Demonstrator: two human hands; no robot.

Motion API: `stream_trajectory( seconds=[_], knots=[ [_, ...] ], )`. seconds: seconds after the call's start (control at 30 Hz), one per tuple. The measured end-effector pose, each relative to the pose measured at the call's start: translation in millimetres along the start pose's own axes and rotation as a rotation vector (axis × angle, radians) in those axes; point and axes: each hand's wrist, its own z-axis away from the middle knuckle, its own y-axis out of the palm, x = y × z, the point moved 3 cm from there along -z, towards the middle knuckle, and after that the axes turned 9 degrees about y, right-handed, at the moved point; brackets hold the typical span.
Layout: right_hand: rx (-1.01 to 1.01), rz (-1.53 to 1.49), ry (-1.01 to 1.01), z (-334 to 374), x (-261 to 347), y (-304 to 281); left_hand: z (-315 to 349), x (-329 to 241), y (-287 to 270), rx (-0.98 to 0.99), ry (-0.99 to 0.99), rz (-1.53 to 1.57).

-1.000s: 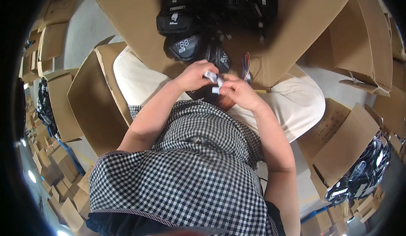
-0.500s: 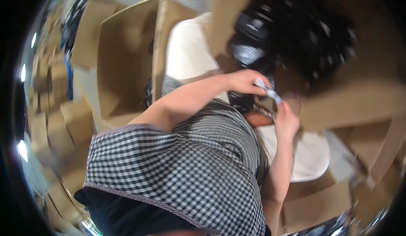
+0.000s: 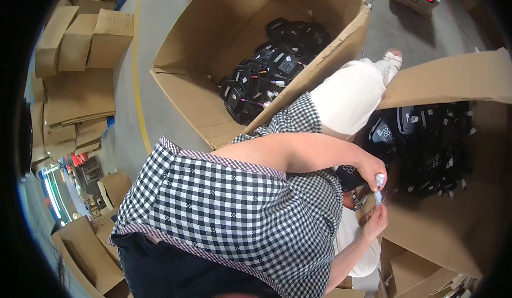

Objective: The person inspects electronic display units by hand, checking their wire harnesses and connectors.

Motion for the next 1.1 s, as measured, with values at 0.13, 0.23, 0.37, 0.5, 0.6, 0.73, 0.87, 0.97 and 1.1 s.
stream_trajectory(
  seconds=[0.13,0.23,0.37,0.5,0.6,0.73,0.87,0.97,1.1],
  knots=[
    [0.019,0.170,0.118,11.8,14.6,-14.7,-2.6,-11.6,4.6,0.046,-0.061,0.091],
    [0.100,0.620,-0.085,13.0,50.2,10.4,7.8,-23.3,0.8,0.098,0.099,-0.170],
    [0.095,0.468,0.025,11.6,22.7,20.3,17.5,-26.9,-8.4,0.206,0.010,-0.279],
    [0.208,0.592,-0.107,3.2,21.2,44.0,19.6,-37.4,-17.9,0.482,-0.253,-0.694],
    [0.192,0.535,-0.166,5.9,22.5,69.7,26.5,-53.5,-28.1,0.436,-0.244,-0.683],
    [0.174,0.503,-0.182,-4.1,29.6,79.3,26.5,-46.0,-37.5,0.405,-0.254,-0.708],
    [0.081,0.643,0.015,-45.4,33.4,36.9,21.5,-57.6,-43.0,0.261,-0.559,-0.549],
    [-0.187,0.549,0.206,-104.5,-2.5,3.6,15.6,-61.2,-39.5,0.258,-0.532,-0.527],
    [-0.173,0.682,0.196,-176.7,-76.5,30.1,15.0,-55.6,-29.2,0.170,-0.633,-0.280]
  ],
)
